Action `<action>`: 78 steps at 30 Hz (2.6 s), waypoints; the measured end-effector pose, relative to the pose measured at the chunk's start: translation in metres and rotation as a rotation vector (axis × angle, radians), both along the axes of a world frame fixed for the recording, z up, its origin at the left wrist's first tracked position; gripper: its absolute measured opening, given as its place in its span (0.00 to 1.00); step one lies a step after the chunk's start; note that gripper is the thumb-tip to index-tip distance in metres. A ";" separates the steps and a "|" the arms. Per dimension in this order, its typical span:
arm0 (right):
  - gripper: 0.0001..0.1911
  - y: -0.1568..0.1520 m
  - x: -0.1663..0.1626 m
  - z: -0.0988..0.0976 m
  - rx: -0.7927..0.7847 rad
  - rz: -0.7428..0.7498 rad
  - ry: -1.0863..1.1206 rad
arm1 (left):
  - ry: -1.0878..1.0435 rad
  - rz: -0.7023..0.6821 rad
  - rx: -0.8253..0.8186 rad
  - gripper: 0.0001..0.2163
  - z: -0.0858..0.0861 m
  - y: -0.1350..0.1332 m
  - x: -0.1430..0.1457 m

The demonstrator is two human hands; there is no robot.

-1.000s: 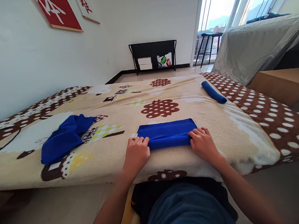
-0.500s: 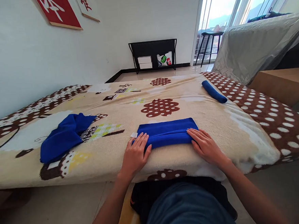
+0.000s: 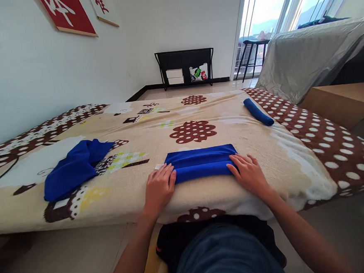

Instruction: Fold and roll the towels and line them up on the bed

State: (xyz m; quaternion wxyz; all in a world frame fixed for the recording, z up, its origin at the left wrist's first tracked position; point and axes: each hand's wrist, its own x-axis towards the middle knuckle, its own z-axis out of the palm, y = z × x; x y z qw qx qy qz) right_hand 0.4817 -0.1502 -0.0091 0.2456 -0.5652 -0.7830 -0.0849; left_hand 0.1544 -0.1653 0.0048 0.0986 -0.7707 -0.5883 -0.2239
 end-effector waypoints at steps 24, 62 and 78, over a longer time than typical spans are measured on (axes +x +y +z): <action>0.27 0.041 0.000 -0.002 -0.121 0.039 0.104 | -0.013 0.015 -0.050 0.20 0.006 0.030 0.014; 0.36 0.023 0.044 -0.011 -0.128 0.328 -0.014 | 0.113 -0.243 -0.122 0.31 0.006 0.010 -0.023; 0.16 0.037 0.019 0.026 -0.221 0.197 -0.013 | 0.187 -0.144 -0.204 0.17 0.044 0.023 -0.009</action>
